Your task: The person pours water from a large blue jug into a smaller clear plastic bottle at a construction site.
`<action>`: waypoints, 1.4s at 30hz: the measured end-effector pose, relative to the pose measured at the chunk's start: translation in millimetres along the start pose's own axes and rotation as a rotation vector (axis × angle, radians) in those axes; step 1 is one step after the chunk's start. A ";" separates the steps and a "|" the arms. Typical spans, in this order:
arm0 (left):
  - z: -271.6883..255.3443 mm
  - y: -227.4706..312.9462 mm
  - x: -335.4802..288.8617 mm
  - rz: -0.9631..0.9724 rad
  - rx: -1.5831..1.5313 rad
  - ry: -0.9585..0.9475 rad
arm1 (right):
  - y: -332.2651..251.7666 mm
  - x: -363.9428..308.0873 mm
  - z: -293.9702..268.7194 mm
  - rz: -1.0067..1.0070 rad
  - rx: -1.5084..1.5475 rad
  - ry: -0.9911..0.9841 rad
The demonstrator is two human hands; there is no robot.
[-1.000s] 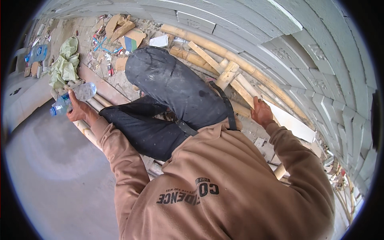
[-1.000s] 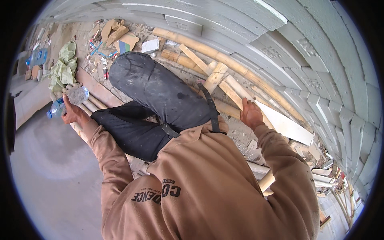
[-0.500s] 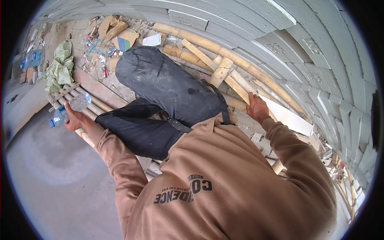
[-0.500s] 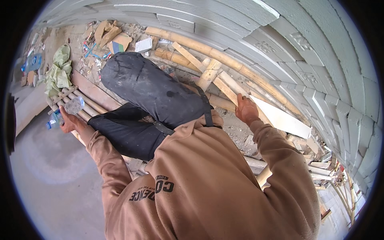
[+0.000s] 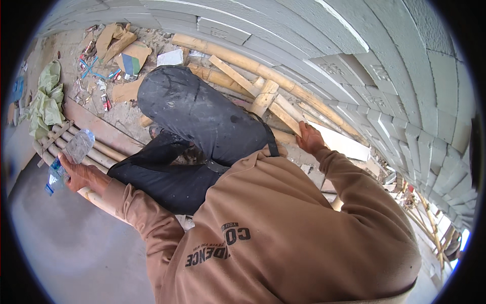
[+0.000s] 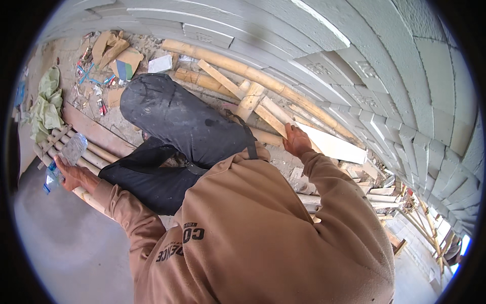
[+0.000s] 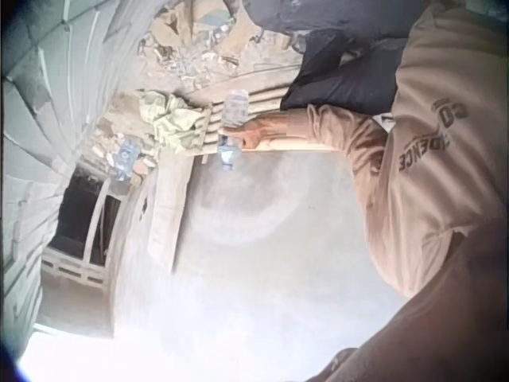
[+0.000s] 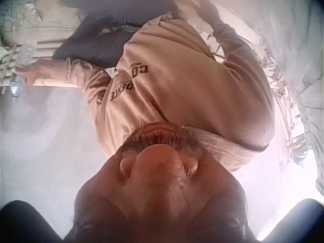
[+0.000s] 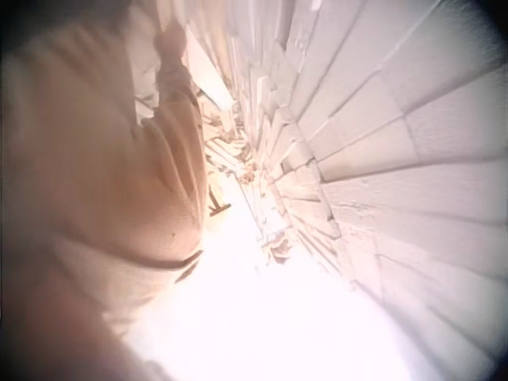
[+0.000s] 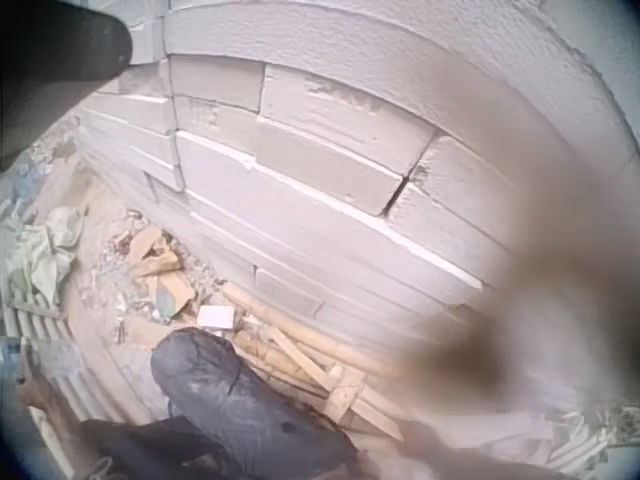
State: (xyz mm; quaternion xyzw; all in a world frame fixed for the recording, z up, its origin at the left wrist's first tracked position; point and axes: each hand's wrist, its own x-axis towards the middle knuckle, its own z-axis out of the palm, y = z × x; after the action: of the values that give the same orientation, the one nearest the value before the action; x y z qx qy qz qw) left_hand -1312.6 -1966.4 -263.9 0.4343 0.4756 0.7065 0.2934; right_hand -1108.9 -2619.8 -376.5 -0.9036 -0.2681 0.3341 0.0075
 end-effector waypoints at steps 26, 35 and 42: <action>-28.0 31.7 -32.2 0.106 0.073 -0.234 | -292.1 202.2 -137.7 0.051 1.457 -0.453; -17.6 16.7 -29.8 0.112 0.102 -0.178 | -354.6 218.0 -208.5 -0.643 1.001 -0.207; -12.4 20.6 -42.7 0.200 0.183 -0.261 | -452.8 256.6 -209.1 -0.881 1.031 -0.215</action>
State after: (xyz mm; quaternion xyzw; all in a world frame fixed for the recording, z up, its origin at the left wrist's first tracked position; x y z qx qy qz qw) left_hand -1304.4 -2014.6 -261.2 0.5920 0.4503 0.6237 0.2403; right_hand -1036.6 -2071.9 -280.7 -0.5531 -0.4166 0.4726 0.5451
